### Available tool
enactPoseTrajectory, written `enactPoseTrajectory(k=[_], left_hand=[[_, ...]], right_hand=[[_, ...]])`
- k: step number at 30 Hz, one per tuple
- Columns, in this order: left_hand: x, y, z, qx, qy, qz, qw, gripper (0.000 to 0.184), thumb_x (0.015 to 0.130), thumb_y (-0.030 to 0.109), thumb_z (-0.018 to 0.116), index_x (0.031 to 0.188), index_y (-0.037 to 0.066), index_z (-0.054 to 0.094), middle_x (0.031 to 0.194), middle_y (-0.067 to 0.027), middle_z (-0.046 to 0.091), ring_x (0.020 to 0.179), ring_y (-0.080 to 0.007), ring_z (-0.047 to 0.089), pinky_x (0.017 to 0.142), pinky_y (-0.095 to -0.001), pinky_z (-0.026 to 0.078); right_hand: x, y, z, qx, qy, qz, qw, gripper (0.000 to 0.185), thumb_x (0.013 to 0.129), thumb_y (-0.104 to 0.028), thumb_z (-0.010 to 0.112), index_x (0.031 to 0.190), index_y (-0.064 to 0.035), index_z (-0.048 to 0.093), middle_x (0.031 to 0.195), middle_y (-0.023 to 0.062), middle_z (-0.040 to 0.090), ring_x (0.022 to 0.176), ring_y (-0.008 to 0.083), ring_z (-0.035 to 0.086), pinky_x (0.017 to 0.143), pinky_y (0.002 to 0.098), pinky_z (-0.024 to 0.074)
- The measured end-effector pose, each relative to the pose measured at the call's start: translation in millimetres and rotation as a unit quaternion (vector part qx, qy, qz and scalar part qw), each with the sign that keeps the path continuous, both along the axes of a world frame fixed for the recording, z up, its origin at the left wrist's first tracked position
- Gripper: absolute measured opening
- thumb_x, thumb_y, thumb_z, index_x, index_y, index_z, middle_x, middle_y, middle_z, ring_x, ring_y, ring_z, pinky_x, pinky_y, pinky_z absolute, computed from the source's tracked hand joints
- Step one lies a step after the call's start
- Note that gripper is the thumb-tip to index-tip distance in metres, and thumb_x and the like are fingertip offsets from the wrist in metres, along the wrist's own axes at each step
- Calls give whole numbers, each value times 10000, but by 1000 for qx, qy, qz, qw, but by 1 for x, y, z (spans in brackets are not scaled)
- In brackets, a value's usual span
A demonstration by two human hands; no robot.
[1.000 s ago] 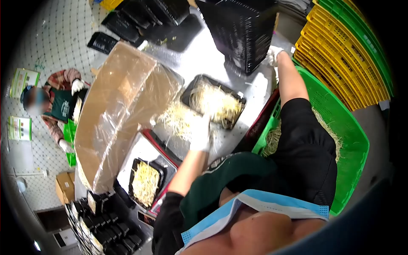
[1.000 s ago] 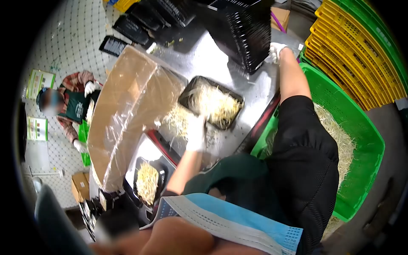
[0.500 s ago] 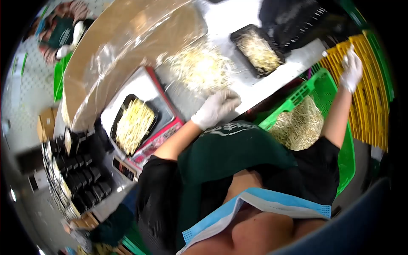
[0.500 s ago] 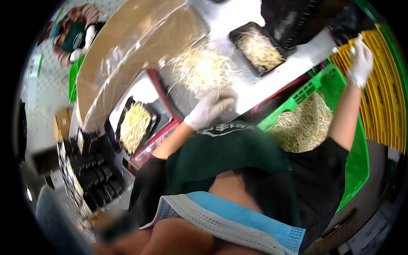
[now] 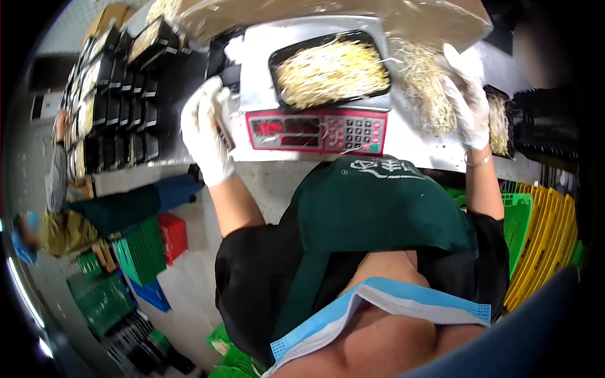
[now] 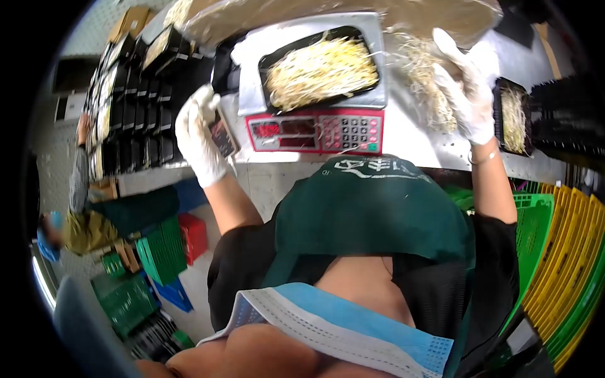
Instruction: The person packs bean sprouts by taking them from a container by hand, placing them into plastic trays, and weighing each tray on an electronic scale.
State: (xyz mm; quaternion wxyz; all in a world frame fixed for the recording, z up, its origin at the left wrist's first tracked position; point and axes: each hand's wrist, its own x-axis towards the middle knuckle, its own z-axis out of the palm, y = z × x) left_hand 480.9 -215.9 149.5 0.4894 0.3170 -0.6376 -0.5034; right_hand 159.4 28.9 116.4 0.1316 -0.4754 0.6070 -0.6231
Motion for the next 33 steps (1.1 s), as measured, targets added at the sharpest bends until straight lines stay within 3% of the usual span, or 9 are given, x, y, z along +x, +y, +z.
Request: enactPoseTrajectory(k=[6, 9, 13, 15, 19, 22, 25, 28, 33], left_hand=[[-61, 10, -8, -296, -233, -102, 921, 824, 681, 396, 778, 1285, -58, 449, 1241, -231, 510, 1154, -319, 493, 966, -385, 394], [-98, 16, -12, -448, -263, -134, 844, 773, 660, 448, 773, 1206, -38, 520, 1173, -227, 541, 1110, -337, 511, 945, -383, 406], [-120, 20, -3, -333, -138, -292, 886, 371, 728, 335, 740, 958, 55, 664, 977, -118, 642, 879, -269, 603, 782, -369, 475], [-123, 16, -5, -422, -162, -249, 857, 439, 707, 326, 765, 1007, 33, 637, 957, -119, 640, 890, -274, 597, 789, -370, 477], [-107, 20, 7, -389, -310, -222, 838, 861, 582, 295, 856, 1281, 3, 447, 1212, -177, 519, 1114, -309, 523, 983, -416, 399], [-84, 10, 13, -170, -228, -261, 922, 1030, 419, 172, 926, 1275, -51, 398, 1186, -198, 507, 1082, -296, 526, 990, -407, 388], [-85, 25, 28, -337, -296, -196, 872, 889, 534, 313, 885, 1225, -41, 453, 1146, -194, 534, 1037, -299, 556, 930, -401, 429], [-110, 23, -10, -322, -392, -216, 834, 856, 587, 502, 808, 1212, 1, 506, 1121, -196, 556, 1032, -341, 536, 906, -413, 424], [-122, 14, 5, -404, -391, -226, 796, 718, 669, 428, 769, 1201, 16, 517, 1107, -206, 543, 1035, -355, 514, 887, -434, 418]], right_hand=[[12, -77, -16, 99, -103, 95, 985, 547, 869, -116, 619, 1366, -34, 406, 1396, 107, 427, 1217, 158, 444, 1041, 307, 331], [-6, -81, -16, 232, -85, 94, 965, 316, 892, -136, 595, 1176, 2, 575, 1098, 50, 635, 943, 79, 568, 852, 232, 457], [-21, -57, 25, 74, -83, 73, 991, 234, 894, -136, 586, 1064, 20, 625, 988, 46, 659, 878, 70, 593, 782, 240, 487], [-9, -68, 49, 78, -114, 84, 987, 279, 882, -192, 602, 1089, -6, 625, 984, 59, 662, 888, 104, 606, 790, 268, 488], [17, -111, 22, 193, 237, 103, 946, 344, 842, -170, 611, 1179, -102, 615, 1126, 87, 630, 1052, 200, 567, 908, 315, 429], [5, -101, 21, 88, 128, 180, 971, 441, 829, -219, 617, 1232, -50, 562, 1237, 126, 564, 1159, 239, 512, 1004, 334, 377], [10, -99, 24, 50, 53, 236, 969, 582, 819, -319, 614, 1293, -6, 486, 1321, 172, 489, 1217, 305, 469, 1060, 351, 335], [46, -109, 9, 142, 336, 52, 930, 777, 778, -480, 625, 1362, -27, 385, 1349, 205, 444, 1210, 343, 462, 1039, 387, 362], [24, -113, 40, 202, 323, 223, 897, 664, 803, -413, 643, 1312, -28, 458, 1273, 186, 506, 1162, 338, 482, 1007, 405, 372]])
